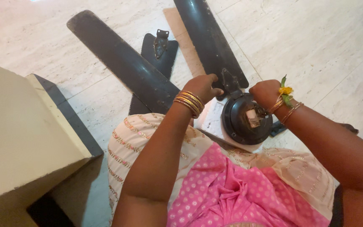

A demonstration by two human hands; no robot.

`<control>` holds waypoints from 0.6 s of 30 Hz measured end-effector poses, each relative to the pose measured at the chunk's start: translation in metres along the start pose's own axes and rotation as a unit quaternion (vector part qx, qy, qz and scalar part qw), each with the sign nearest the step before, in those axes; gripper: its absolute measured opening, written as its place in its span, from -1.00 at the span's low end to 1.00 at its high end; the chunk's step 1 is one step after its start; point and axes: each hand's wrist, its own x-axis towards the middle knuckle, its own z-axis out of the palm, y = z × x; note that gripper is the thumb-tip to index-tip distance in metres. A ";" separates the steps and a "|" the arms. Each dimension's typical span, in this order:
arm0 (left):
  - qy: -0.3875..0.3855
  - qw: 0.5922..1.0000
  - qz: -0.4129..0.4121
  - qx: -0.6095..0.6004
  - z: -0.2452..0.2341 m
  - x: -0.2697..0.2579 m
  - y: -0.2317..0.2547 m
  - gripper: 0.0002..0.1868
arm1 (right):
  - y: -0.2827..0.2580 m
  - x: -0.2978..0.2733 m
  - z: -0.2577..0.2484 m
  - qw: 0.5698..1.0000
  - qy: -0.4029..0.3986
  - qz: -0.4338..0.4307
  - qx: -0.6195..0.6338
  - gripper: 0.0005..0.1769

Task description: The person sits on the floor and attaches ceiling fan blades to the motor housing using a screwdriver. They align each blade, insert screws, and tighten them to secure the blades in place.

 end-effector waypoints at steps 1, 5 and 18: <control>0.002 1.000 0.005 0.001 -0.001 -0.001 -0.001 -0.44 | 0.001 -0.004 -0.004 1.000 -0.003 -0.003 0.005 -0.88; -0.011 1.000 -0.005 -0.001 -0.002 -0.003 0.001 -0.46 | -0.001 -0.008 -0.013 1.000 -0.006 0.009 0.025 -0.86; -0.005 1.000 -0.011 -0.010 0.000 -0.005 0.003 -0.43 | -0.013 0.021 0.006 0.996 -0.037 -0.046 -0.064 -0.86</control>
